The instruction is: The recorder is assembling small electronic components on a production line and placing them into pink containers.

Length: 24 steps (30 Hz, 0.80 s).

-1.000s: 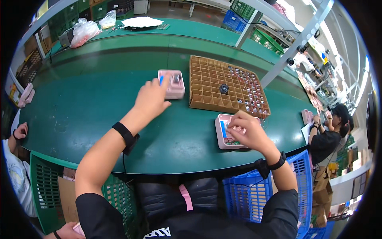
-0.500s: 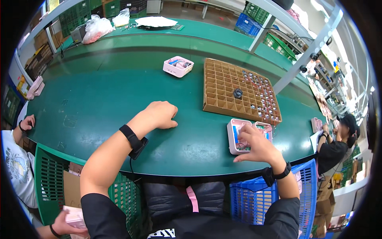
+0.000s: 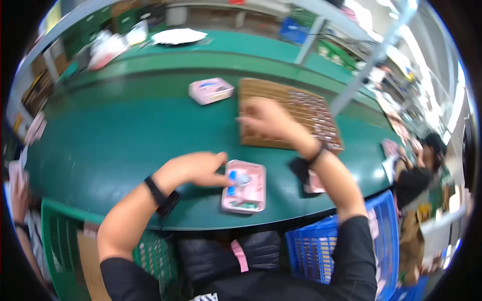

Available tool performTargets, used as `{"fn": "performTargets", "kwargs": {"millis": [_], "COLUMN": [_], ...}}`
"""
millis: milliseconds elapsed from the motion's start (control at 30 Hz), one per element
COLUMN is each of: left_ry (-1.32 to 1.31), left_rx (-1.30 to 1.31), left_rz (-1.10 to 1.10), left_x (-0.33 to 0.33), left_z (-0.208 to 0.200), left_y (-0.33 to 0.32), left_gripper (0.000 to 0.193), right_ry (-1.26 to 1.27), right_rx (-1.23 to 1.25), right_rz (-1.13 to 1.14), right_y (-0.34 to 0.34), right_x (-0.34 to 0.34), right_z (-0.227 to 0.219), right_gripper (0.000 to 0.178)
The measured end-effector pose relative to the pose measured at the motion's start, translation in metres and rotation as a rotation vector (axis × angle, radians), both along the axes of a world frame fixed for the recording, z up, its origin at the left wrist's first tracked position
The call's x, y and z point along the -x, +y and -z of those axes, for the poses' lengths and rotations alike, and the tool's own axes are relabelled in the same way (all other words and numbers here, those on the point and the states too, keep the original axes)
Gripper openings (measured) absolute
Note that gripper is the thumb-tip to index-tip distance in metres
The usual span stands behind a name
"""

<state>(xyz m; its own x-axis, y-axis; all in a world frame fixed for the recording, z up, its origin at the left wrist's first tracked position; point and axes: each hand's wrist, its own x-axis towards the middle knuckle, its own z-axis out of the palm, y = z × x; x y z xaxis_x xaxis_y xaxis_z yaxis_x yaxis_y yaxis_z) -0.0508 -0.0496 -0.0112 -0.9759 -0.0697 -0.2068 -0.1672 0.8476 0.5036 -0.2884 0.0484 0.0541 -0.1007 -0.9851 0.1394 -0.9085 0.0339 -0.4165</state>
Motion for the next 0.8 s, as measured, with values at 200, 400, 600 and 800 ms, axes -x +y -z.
{"fn": "performTargets", "kwargs": {"millis": [200,400,600,800], "left_ry": [0.028,-0.024,0.049,0.152], "left_rx": [0.092,0.110,0.008,0.024], "left_rz": [0.021,-0.024,-0.001,-0.042], "left_x": [0.000,-0.002,0.007,-0.010], "left_z": [-0.018,-0.022,-0.002,0.006], "left_y": [0.025,0.021,0.023,0.015], "left_gripper": [0.085,0.083,0.069,0.056], "right_ry": [0.289,0.202,0.345,0.414], "right_rx": [0.027,-0.159,-0.182,-0.313], "right_rz": [-0.072,0.106,0.323,0.667], "right_y": [-0.199,-0.219,-0.169,-0.083], "right_x": [0.022,-0.001,0.027,0.070], "right_z": [0.116,0.099,0.054,0.035], "right_gripper": [0.044,0.055,0.058,0.055]}}
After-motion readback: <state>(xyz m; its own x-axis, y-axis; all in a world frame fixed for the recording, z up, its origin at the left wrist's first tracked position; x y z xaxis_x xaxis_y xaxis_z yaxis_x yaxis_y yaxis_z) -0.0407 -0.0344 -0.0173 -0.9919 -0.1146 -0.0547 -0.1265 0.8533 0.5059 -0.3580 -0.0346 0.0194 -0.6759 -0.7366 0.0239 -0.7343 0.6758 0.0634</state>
